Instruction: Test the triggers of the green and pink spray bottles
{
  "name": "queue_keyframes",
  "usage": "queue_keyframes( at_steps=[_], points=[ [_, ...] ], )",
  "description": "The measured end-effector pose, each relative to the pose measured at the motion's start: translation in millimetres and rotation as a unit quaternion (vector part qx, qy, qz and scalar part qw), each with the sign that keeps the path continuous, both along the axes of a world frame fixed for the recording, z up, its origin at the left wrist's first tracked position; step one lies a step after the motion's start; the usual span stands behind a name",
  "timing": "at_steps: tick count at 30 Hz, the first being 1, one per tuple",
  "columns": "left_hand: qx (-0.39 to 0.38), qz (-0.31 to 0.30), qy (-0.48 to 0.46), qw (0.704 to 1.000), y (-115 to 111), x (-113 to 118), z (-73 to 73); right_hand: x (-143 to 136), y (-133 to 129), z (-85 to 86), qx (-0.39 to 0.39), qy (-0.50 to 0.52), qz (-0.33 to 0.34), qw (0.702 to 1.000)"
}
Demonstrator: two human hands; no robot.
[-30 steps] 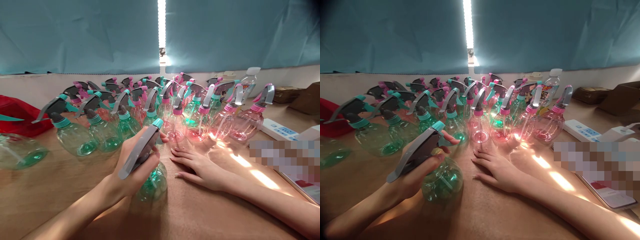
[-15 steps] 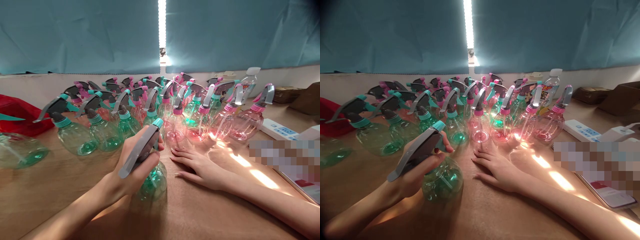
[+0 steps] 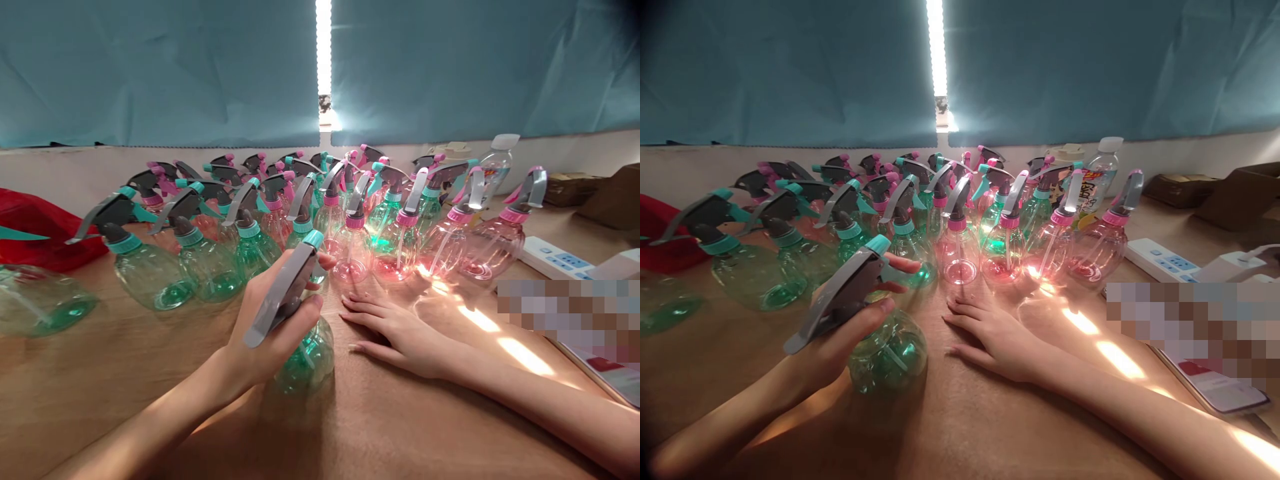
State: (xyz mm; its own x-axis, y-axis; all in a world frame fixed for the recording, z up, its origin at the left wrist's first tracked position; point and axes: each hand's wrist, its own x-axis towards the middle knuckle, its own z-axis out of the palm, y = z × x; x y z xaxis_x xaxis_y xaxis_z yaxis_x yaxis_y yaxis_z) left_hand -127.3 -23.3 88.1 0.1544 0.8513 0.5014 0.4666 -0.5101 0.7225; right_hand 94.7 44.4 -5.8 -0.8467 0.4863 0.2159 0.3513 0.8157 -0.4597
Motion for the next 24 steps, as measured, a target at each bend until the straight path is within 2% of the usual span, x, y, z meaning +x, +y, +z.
queue_keyframes(
  at_steps=[12,24],
  points=[
    [0.020,-0.030,-0.013,0.999,1.7,-1.7,-1.5,0.7,0.8,-1.2,0.007,0.001,-0.001,1.000],
    [0.002,-0.018,-0.013,1.000,1.0,-0.3,-0.1,0.4,0.8,-1.9,0.006,0.004,-0.001,1.000]
  ],
)
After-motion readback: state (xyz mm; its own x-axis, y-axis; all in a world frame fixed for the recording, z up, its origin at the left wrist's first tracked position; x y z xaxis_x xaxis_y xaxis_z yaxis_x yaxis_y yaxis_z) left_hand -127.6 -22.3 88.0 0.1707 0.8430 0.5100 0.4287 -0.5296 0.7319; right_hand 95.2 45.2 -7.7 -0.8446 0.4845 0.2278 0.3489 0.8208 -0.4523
